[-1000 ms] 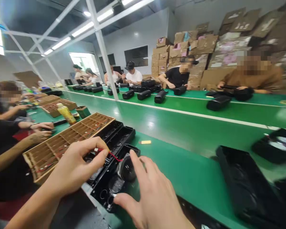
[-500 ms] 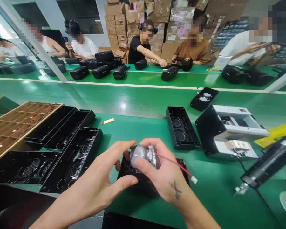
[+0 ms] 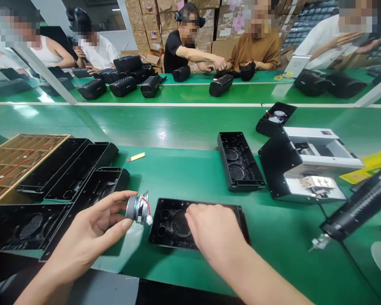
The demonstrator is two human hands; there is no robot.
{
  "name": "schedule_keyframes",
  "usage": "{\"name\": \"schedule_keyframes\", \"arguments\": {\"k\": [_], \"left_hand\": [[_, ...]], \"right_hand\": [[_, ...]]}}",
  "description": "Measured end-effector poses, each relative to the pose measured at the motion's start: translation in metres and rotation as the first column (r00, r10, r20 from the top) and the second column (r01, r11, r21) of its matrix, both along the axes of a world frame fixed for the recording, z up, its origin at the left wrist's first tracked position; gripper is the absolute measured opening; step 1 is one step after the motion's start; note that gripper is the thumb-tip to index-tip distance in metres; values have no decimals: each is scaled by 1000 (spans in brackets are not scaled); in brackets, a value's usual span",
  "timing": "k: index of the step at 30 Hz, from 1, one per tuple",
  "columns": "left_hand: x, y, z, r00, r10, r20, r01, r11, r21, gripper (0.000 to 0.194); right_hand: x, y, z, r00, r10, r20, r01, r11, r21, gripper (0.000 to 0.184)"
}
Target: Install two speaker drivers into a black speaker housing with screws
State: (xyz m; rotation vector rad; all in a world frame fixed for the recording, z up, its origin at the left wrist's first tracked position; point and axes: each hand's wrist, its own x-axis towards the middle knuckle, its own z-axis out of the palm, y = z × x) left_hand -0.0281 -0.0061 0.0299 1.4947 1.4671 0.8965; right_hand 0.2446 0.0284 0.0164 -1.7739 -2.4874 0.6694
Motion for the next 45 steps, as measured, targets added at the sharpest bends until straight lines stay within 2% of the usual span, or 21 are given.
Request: {"name": "schedule_keyframes", "arguments": {"k": [3,6,12,15,20,23,25,29,33,36,40,45], "left_hand": [[-6,-6,-6,999,33,4,-33,999,-5,43],[-6,-10,-4,1000,5,-28,-5,1000,20,38],[4,-3,5,985,-73,-155,79,996,30,36],[12,3,8,965,-152,-212,166,985,50,39],[24,8,11,933,-232,-274,266,960,91,41],[33,11,12,893,-287,-346,342,934,107,41],[41,14,13,831,-334,-446,411,907,87,42],[62,25,14,633,-381,-674,517,856,1,36],[82,34,12,509,-405,-759,587,809,-37,20],[91,36,8,470,-421,-776,614,788,-56,16],[95,34,1,427,-447,-786,630,771,-96,21],[96,34,-7,432,-451,-782,616,780,-109,31]], "right_hand": [[-27,-1,-4,981,16,193,-20,1000,18,28],[-40,0,-9,953,2,303,-6,1000,9,24],[-40,4,-15,933,-13,358,23,999,-24,20],[-40,5,-13,938,-14,347,24,999,-24,17],[-32,0,-13,962,-56,266,41,997,59,19],[-16,-9,-13,980,-96,176,72,988,138,17],[0,-16,-15,993,-83,88,66,982,178,12],[32,-27,-24,996,25,-90,0,963,270,16],[47,-35,-38,979,81,-186,-6,927,376,19],[51,-40,-44,965,101,-241,15,899,438,15],[53,-41,-46,944,151,-293,20,861,509,10],[53,-39,-48,925,166,-341,43,848,528,11]]}}
